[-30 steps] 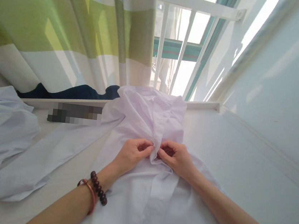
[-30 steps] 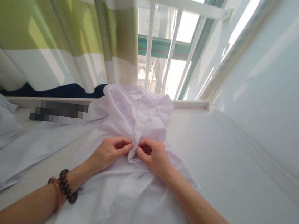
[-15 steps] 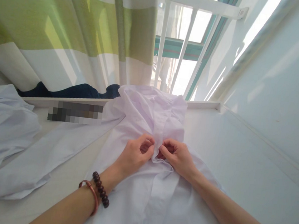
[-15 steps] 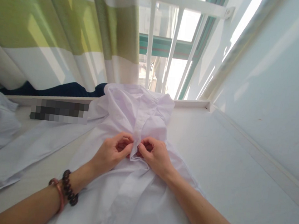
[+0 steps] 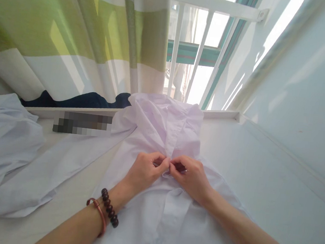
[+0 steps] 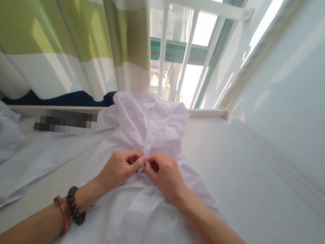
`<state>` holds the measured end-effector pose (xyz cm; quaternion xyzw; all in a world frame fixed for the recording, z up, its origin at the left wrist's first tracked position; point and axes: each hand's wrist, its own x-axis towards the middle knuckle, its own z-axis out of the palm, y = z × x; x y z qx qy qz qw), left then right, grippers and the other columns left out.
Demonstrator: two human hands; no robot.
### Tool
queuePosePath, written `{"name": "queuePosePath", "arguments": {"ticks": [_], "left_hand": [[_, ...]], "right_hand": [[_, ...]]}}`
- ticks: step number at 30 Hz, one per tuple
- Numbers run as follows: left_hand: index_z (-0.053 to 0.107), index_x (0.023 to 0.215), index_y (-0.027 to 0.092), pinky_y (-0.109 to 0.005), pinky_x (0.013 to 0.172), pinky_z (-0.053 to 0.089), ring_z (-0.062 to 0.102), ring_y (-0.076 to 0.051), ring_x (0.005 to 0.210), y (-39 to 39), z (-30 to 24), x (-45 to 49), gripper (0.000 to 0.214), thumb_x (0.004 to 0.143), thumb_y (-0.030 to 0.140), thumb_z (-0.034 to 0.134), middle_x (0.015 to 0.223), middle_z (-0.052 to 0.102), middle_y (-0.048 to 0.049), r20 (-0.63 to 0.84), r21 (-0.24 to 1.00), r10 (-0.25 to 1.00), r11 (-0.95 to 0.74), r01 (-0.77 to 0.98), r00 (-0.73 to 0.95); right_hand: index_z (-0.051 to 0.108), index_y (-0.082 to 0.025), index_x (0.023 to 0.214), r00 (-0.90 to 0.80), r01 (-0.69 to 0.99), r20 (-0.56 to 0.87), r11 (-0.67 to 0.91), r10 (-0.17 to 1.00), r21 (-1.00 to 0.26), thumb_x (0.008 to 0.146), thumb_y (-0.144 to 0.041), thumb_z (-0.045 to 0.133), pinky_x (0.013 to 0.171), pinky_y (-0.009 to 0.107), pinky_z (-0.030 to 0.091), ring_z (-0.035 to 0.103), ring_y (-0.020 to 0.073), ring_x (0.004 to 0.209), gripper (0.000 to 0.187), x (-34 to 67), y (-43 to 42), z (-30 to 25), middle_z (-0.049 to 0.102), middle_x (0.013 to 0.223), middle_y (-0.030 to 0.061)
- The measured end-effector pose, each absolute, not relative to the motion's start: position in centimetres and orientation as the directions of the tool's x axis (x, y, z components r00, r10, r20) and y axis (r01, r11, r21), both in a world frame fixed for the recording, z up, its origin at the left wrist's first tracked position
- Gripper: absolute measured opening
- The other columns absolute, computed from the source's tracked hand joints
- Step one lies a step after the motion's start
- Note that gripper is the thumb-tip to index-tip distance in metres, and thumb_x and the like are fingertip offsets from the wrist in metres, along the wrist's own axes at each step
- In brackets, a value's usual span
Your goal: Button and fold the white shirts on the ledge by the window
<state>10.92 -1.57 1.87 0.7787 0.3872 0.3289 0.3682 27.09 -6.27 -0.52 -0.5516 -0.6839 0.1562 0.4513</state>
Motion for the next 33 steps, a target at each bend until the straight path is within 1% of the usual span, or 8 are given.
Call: {"name": "queuePosePath", "arguments": {"ticks": [5,8,11,16,21,25,28,33], "left_hand": [[0.07,0.071,0.016,-0.02,0.057,0.046,0.062,-0.014,0.058,-1.61,1.92,11.09,0.027,0.085,0.036,0.057,0.062,0.07,0.0007,0.202,0.823,0.862,-0.407,0.397,0.465],[0.065,0.064,0.017,-0.02,0.057,0.044,0.058,-0.012,0.055,-1.52,1.82,11.13,0.028,0.085,0.033,0.055,0.056,0.064,0.0025,0.201,0.803,0.867,-0.412,0.43,0.456],[0.061,0.063,0.018,-0.021,0.056,0.042,0.055,-0.012,0.053,-1.35,1.61,11.1,0.029,0.085,0.033,0.053,0.053,0.059,0.0034,0.211,0.793,0.855,-0.433,0.428,0.475],[0.062,0.074,0.018,-0.023,0.059,0.048,0.06,-0.015,0.063,-1.12,1.36,11.11,0.016,0.08,0.033,0.059,0.071,0.066,-0.0012,0.27,0.814,0.868,-0.437,0.382,0.417],[0.062,0.07,0.017,-0.024,0.059,0.048,0.06,-0.016,0.063,-1.19,1.45,11.07,0.022,0.081,0.036,0.058,0.067,0.065,-0.0014,0.192,0.843,0.866,-0.386,0.374,0.461],[0.061,0.064,0.017,-0.021,0.055,0.043,0.055,-0.013,0.057,-1.28,1.62,10.94,0.027,0.083,0.035,0.055,0.058,0.06,0.0014,0.162,0.847,0.846,-0.383,0.368,0.507],[0.06,0.062,0.017,-0.021,0.053,0.039,0.051,-0.012,0.054,-1.33,1.72,10.92,0.027,0.081,0.035,0.055,0.054,0.056,0.0028,0.13,0.865,0.86,-0.342,0.368,0.493],[0.062,0.062,0.016,-0.021,0.054,0.04,0.051,-0.012,0.056,-1.44,1.64,11.11,0.025,0.078,0.035,0.057,0.055,0.056,0.0026,0.091,0.9,0.889,-0.266,0.345,0.448]], "right_hand": [[0.068,-0.021,0.077,0.004,0.635,0.455,0.349,0.89,-0.689,0.084,-0.02,0.058,0.061,0.024,0.051,0.065,0.0144,0.062,0.013,26.92,-6.26,-0.46,0.072,0.072,0.0021],[0.066,-0.021,0.073,-0.001,0.661,0.465,0.349,0.886,-0.664,0.085,-0.021,0.057,0.059,0.024,0.05,0.064,0.014,0.06,0.015,26.81,-6.22,-0.36,0.07,0.069,0.002],[0.065,-0.021,0.072,0.0,0.671,0.469,0.348,0.883,-0.655,0.085,-0.022,0.057,0.059,0.024,0.05,0.063,0.014,0.06,0.016,26.78,-6.18,-0.36,0.07,0.068,0.0021],[0.066,-0.021,0.075,0.054,0.646,0.447,0.31,0.893,-0.697,0.085,-0.023,0.059,0.06,0.024,0.05,0.064,0.0141,0.061,0.013,26.88,-6.17,-0.18,0.072,0.07,0.0015],[0.067,-0.02,0.076,0.098,0.582,0.41,0.282,0.907,-0.763,0.084,-0.023,0.06,0.059,0.024,0.051,0.065,0.0138,0.059,0.011,26.91,-6.18,0.07,0.072,0.07,0.0012],[0.068,-0.02,0.079,0.076,0.587,0.426,0.305,0.902,-0.75,0.085,-0.024,0.059,0.06,0.024,0.053,0.066,0.0145,0.062,0.012,26.98,-6.17,-0.11,0.073,0.073,0.0021],[0.069,-0.021,0.079,0.064,0.597,0.436,0.316,0.898,-0.738,0.085,-0.024,0.06,0.06,0.025,0.053,0.066,0.0146,0.062,0.012,27.06,-6.16,-0.3,0.073,0.074,0.0021],[0.069,-0.021,0.078,0.064,0.579,0.418,0.308,0.906,-0.755,0.085,-0.026,0.061,0.06,0.025,0.054,0.067,0.0148,0.062,0.012,27.09,-6.18,-0.38,0.073,0.073,0.0019]]}}
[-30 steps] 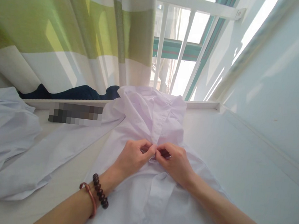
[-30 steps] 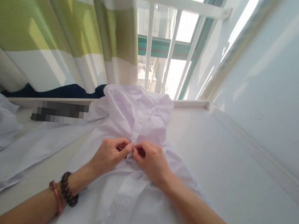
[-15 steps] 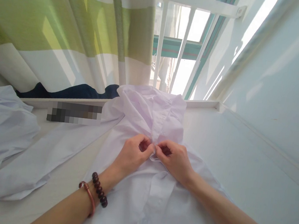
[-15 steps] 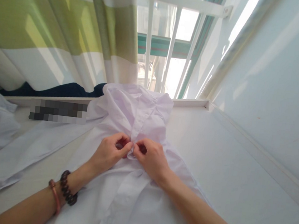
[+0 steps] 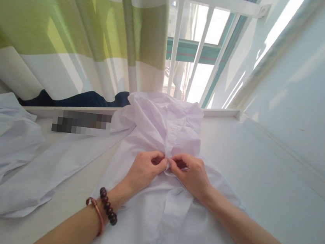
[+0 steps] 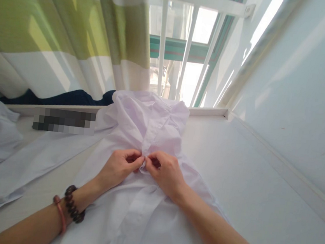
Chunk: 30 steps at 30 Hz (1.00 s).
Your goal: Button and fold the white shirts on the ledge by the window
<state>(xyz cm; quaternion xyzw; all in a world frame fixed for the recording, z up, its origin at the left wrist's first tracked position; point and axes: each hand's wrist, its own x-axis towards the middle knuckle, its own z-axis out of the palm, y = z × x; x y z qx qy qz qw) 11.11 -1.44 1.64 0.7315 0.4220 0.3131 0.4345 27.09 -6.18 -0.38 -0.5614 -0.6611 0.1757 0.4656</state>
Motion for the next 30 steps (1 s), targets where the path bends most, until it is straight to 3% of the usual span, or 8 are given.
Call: {"name": "queuePosePath", "arguments": {"ticks": [11,19,26,30], "left_hand": [[0.062,0.065,0.015,-0.02,0.056,0.042,0.052,-0.012,0.059,-1.4,1.8,11.2,0.018,0.075,0.03,0.058,0.059,0.058,0.0023,0.098,0.917,0.898,-0.249,0.312,0.429],[0.061,0.067,0.016,-0.02,0.055,0.042,0.052,-0.011,0.056,-0.6,1.4,10.6,0.02,0.078,0.032,0.059,0.061,0.057,0.0026,0.06,0.94,0.839,-0.23,0.252,0.541],[0.064,0.074,0.015,-0.021,0.056,0.042,0.052,-0.011,0.058,-0.5,1.4,10.5,0.026,0.082,0.04,0.061,0.064,0.059,0.0021,0.047,0.954,0.786,-0.219,0.207,0.617],[0.06,0.074,0.017,-0.022,0.058,0.044,0.052,-0.012,0.059,-0.7,1.5,10.6,0.024,0.087,0.035,0.052,0.062,0.056,0.0028,0.091,0.94,0.781,-0.272,0.205,0.618]], "right_hand": [[0.067,-0.02,0.077,0.078,0.5,0.35,0.267,0.934,-0.824,0.083,-0.026,0.061,0.061,0.025,0.053,0.067,0.015,0.062,0.01,26.9,-6.4,0.1,0.073,0.07,0.0015],[0.06,-0.018,0.074,-0.153,0.18,0.033,0.06,0.988,-0.982,0.088,-0.047,0.057,0.061,0.024,0.05,0.06,0.0128,0.063,0.032,28.3,-5.7,0.7,0.064,0.068,0.0009],[0.054,-0.019,0.08,-0.14,0.143,0.059,0.079,0.988,-0.987,0.086,-0.055,0.06,0.058,0.025,0.046,0.056,0.0124,0.061,0.038,28.4,-5.7,0.4,0.058,0.065,-0.0013],[0.053,-0.019,0.077,-0.205,0.095,0.02,0.04,0.979,-0.995,0.084,-0.057,0.061,0.057,0.025,0.043,0.052,0.0108,0.059,0.04,28.7,-5.6,1.0,0.056,0.064,-0.0025]]}}
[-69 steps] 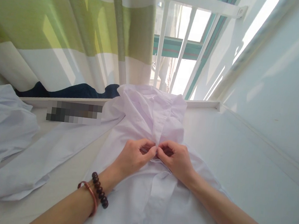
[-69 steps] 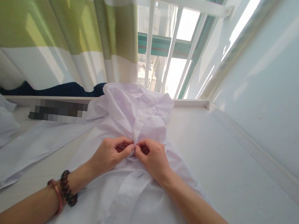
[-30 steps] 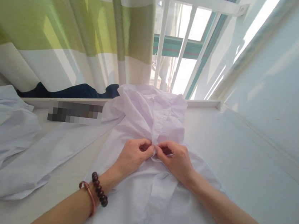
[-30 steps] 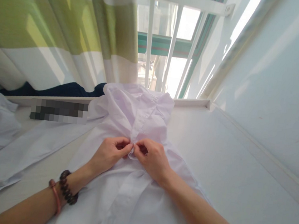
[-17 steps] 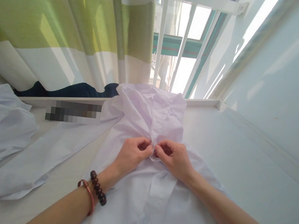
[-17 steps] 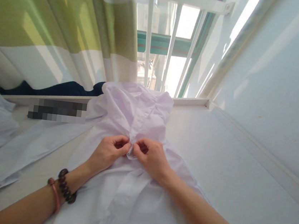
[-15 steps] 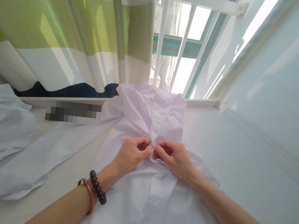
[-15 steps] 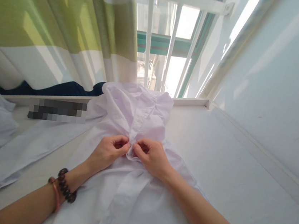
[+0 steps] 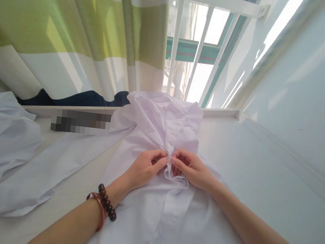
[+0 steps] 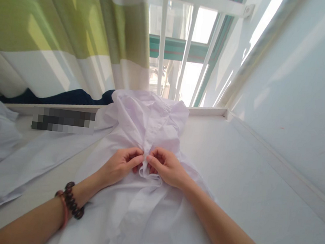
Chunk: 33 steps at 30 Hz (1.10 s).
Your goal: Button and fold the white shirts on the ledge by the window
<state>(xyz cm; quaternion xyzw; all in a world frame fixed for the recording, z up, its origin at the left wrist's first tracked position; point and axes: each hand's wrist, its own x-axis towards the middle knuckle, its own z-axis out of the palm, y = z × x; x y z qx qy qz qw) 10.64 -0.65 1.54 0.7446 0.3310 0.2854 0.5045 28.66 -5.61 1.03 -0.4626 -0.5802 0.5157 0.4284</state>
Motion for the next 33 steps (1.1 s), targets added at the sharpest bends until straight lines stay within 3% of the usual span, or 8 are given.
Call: {"name": "queuePosePath", "arguments": {"ticks": [5,10,14,18,22,25,30,33], "left_hand": [[0.063,0.101,0.015,-0.034,0.087,0.049,0.062,-0.021,0.093,-1.0,0.9,10.8,0.026,0.09,0.029,0.044,0.099,0.068,-0.0084,0.273,0.805,0.803,-0.492,0.331,0.53],[0.046,0.14,0.013,-0.052,0.117,0.02,0.037,-0.032,0.137,-1.5,0.2,10.8,0.059,0.09,0.045,0.05,0.146,0.049,-0.0144,0.262,0.443,0.701,-0.698,0.563,0.663],[0.033,0.15,0.015,-0.061,0.117,0.007,0.016,-0.037,0.147,-1.7,0.0,10.9,0.075,0.088,0.053,0.052,0.158,0.03,-0.0111,0.144,0.258,0.745,-0.664,0.702,0.651],[0.032,0.151,0.019,-0.064,0.115,0.009,0.017,-0.039,0.146,-1.7,-0.1,10.8,0.071,0.09,0.051,0.05,0.159,0.027,-0.011,0.159,0.19,0.734,-0.679,0.709,0.66],[0.03,0.151,0.026,-0.058,0.117,0.012,0.014,-0.032,0.148,-1.9,0.4,10.4,0.058,0.096,0.034,0.044,0.161,0.021,-0.0054,0.219,0.129,0.532,-0.846,0.517,0.818],[0.027,0.152,0.022,-0.046,0.12,0.013,0.017,-0.022,0.148,-2.1,0.9,10.3,0.058,0.095,0.021,0.037,0.161,0.024,-0.0029,0.152,0.123,0.355,-0.933,0.339,0.922],[0.05,0.137,0.02,-0.044,0.12,0.019,0.034,-0.023,0.141,-2.0,1.6,10.4,0.046,0.092,0.021,0.042,0.15,0.046,-0.0064,0.1,0.265,0.386,-0.899,0.349,0.917],[0.066,0.11,0.021,-0.039,0.116,0.028,0.05,-0.022,0.127,-1.2,1.9,10.2,0.033,0.088,0.017,0.042,0.13,0.063,-0.0054,0.15,0.482,0.416,-0.823,0.301,0.897]], "right_hand": [[0.053,-0.02,0.074,-0.178,-0.05,0.006,-0.003,0.984,-0.999,0.083,-0.056,0.063,0.054,0.023,0.039,0.048,0.0088,0.053,0.039,28.9,-5.4,1.0,0.053,0.058,-0.005],[0.051,-0.02,0.07,-0.024,-0.319,-0.059,-0.064,0.998,-0.946,0.075,-0.054,0.072,0.046,0.02,0.033,0.04,0.0066,0.048,0.04,29.3,-5.0,0.9,0.047,0.056,-0.0065],[0.046,-0.019,0.062,0.07,-0.421,-0.098,-0.059,0.993,-0.905,0.069,-0.051,0.078,0.038,0.016,0.024,0.028,0.0031,0.041,0.046,29.4,-4.8,1.4,0.037,0.048,-0.0097],[0.048,-0.019,0.065,0.222,-0.417,-0.131,-0.027,0.966,-0.908,0.065,-0.049,0.081,0.032,0.014,0.021,0.028,0.0018,0.036,0.045,29.3,-4.7,1.7,0.038,0.048,-0.0109],[0.052,-0.02,0.07,0.269,-0.373,-0.121,-0.013,0.956,-0.928,0.069,-0.053,0.076,0.028,0.015,0.021,0.03,0.0029,0.032,0.041,29.8,-4.5,1.6,0.041,0.044,-0.0103],[0.05,-0.02,0.066,0.289,-0.336,-0.082,0.021,0.954,-0.942,0.072,-0.052,0.073,0.029,0.016,0.021,0.032,0.0036,0.034,0.04,30.3,-4.3,1.3,0.044,0.046,-0.0083],[0.054,-0.019,0.069,0.232,0.063,0.114,0.102,0.966,-0.993,0.079,-0.049,0.067,0.039,0.019,0.031,0.039,0.0065,0.042,0.034,30.0,-4.5,0.5,0.047,0.05,-0.0064],[0.054,-0.019,0.071,0.11,0.293,0.207,0.167,0.972,-0.941,0.086,-0.045,0.059,0.046,0.021,0.034,0.041,0.0082,0.049,0.03,29.4,-4.9,0.1,0.048,0.056,-0.0049]]}}
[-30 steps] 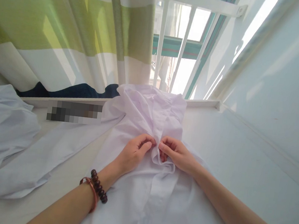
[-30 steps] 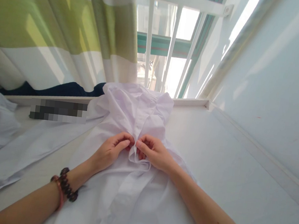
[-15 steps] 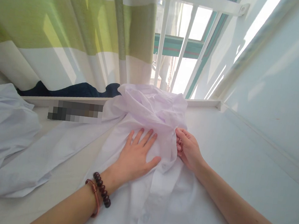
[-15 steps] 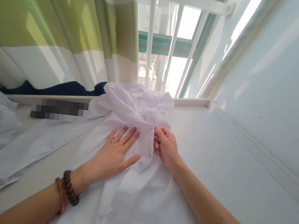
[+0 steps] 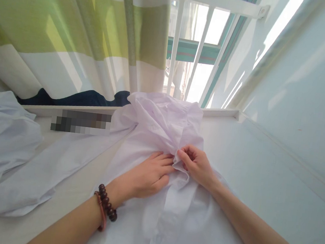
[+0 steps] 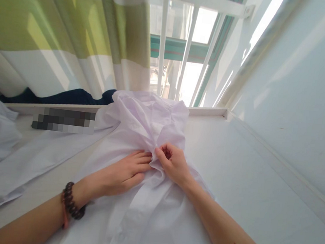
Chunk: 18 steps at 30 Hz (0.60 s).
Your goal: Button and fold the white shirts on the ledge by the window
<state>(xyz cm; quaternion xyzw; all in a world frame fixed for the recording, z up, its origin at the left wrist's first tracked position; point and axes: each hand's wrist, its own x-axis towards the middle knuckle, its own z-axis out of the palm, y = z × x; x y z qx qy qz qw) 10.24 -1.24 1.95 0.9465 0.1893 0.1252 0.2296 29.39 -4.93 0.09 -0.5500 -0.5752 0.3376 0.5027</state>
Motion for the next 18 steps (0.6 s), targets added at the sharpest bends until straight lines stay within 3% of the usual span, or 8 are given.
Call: {"name": "queuePosePath", "arguments": {"ticks": [3,6,9,12,18], "left_hand": [[0.066,0.091,0.02,-0.035,0.1,0.044,0.064,-0.02,0.104,-0.2,2.2,10.0,0.031,0.094,0.026,0.035,0.103,0.073,-0.0044,0.15,0.783,0.643,-0.541,0.306,0.751],[0.057,0.082,0.019,-0.036,0.087,0.05,0.07,-0.021,0.08,0.6,2.1,9.8,0.035,0.096,0.042,0.035,0.078,0.073,-0.0046,0.059,0.95,0.825,-0.22,0.224,0.561],[0.055,0.087,0.017,-0.034,0.077,0.053,0.069,-0.02,0.072,0.7,1.8,10.1,0.032,0.088,0.049,0.054,0.08,0.071,-0.0043,0.054,0.982,0.851,-0.139,0.125,0.522],[0.057,0.094,0.017,-0.03,0.071,0.054,0.068,-0.019,0.073,0.5,1.5,10.5,0.036,0.075,0.044,0.072,0.086,0.07,-0.0037,0.069,0.978,0.878,-0.154,0.143,0.474],[0.068,0.088,0.016,-0.029,0.074,0.053,0.066,-0.016,0.067,0.6,1.6,10.6,0.02,0.081,0.034,0.063,0.074,0.07,-0.0009,0.041,0.978,0.869,-0.135,0.158,0.492]], "right_hand": [[0.053,-0.019,0.071,0.08,0.411,0.282,0.226,0.956,-0.883,0.088,-0.04,0.056,0.048,0.023,0.033,0.041,0.0091,0.052,0.027,29.0,-5.2,0.1,0.049,0.059,-0.004],[0.056,-0.02,0.075,0.003,0.477,0.322,0.282,0.947,-0.832,0.09,-0.037,0.053,0.05,0.023,0.033,0.043,0.0102,0.054,0.023,28.9,-5.4,0.3,0.053,0.061,-0.003],[0.062,-0.021,0.082,-0.14,0.551,0.35,0.366,0.926,-0.75,0.093,-0.032,0.051,0.055,0.025,0.036,0.048,0.0118,0.058,0.019,29.0,-5.6,0.4,0.06,0.067,-0.0011],[0.064,-0.023,0.088,-0.214,0.585,0.358,0.413,0.909,-0.698,0.094,-0.029,0.048,0.059,0.025,0.038,0.052,0.0131,0.06,0.018,28.8,-5.7,0.3,0.065,0.073,0.0001],[0.061,-0.021,0.087,-0.114,0.559,0.376,0.372,0.92,-0.741,0.093,-0.027,0.049,0.057,0.025,0.038,0.052,0.0132,0.061,0.015,28.6,-5.6,0.2,0.062,0.072,-0.0004]]}}
